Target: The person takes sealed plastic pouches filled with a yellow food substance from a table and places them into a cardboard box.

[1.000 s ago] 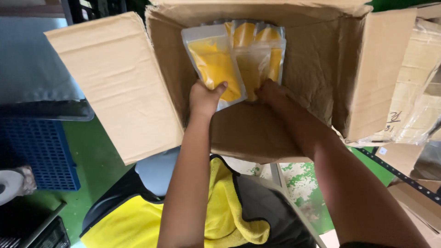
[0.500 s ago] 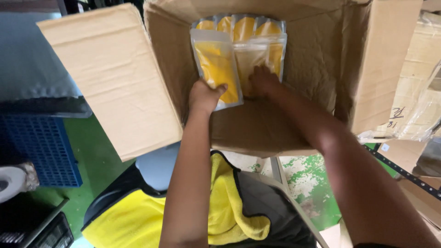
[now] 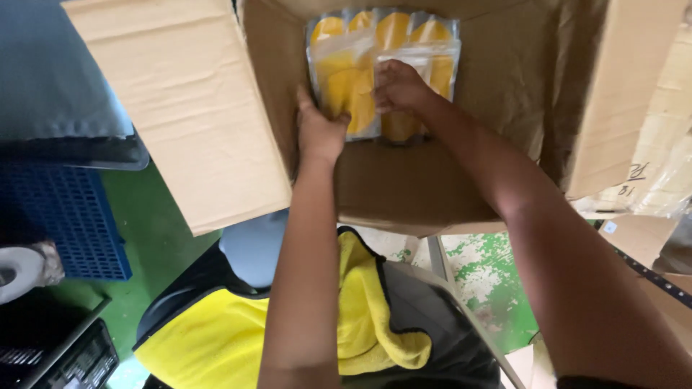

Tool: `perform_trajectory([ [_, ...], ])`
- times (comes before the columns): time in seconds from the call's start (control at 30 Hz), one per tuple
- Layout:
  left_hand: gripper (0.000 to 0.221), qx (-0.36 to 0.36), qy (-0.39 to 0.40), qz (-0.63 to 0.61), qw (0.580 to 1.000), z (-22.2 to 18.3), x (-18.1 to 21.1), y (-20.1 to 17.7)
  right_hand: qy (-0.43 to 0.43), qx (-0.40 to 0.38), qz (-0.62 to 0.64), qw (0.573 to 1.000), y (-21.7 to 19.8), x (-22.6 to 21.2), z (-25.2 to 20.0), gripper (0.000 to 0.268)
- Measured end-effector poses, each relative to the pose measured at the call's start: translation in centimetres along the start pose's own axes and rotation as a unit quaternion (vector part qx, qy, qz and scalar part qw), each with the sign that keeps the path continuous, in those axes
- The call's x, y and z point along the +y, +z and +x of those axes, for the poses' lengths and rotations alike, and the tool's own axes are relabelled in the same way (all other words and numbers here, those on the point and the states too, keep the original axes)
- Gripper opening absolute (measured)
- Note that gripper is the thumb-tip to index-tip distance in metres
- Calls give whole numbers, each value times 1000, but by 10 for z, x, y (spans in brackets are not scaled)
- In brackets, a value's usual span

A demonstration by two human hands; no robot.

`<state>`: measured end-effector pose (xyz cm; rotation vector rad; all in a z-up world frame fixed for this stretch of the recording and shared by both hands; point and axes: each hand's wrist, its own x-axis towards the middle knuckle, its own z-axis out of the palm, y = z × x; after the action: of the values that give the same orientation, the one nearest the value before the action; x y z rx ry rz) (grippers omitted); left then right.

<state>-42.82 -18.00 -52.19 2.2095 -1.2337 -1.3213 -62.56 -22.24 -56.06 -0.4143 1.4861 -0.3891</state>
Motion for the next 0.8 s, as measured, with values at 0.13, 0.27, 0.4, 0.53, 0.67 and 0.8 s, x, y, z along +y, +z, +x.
perform_trajectory([
  [0.13, 115, -13, -26, -1, 1000, -15, 26, -10, -504, 49, -323, 799, -52, 137, 138, 85],
  [0.27, 87, -57, -17, -10, 998, -23, 56, -29, -50, 93, -610, 785, 13, 47, 47, 72],
  [0.4, 86, -89, -36, 23, 995, -20, 52, -28, -246, 405, -670, 571, 20, 72, 82, 54],
  [0.53, 88, -85, -26, 26, 996, -13, 32, -14, -369, 289, -756, 456, 37, 116, 73, 61],
  [0.67, 80, -69, -14, 48, 996, -20, 52, -19, -152, -10, -677, 720, 44, 124, 75, 91],
  [0.8, 82, -94, 0, 53, 994, -26, 48, -20, -63, -60, -562, 823, 26, 93, 77, 98],
])
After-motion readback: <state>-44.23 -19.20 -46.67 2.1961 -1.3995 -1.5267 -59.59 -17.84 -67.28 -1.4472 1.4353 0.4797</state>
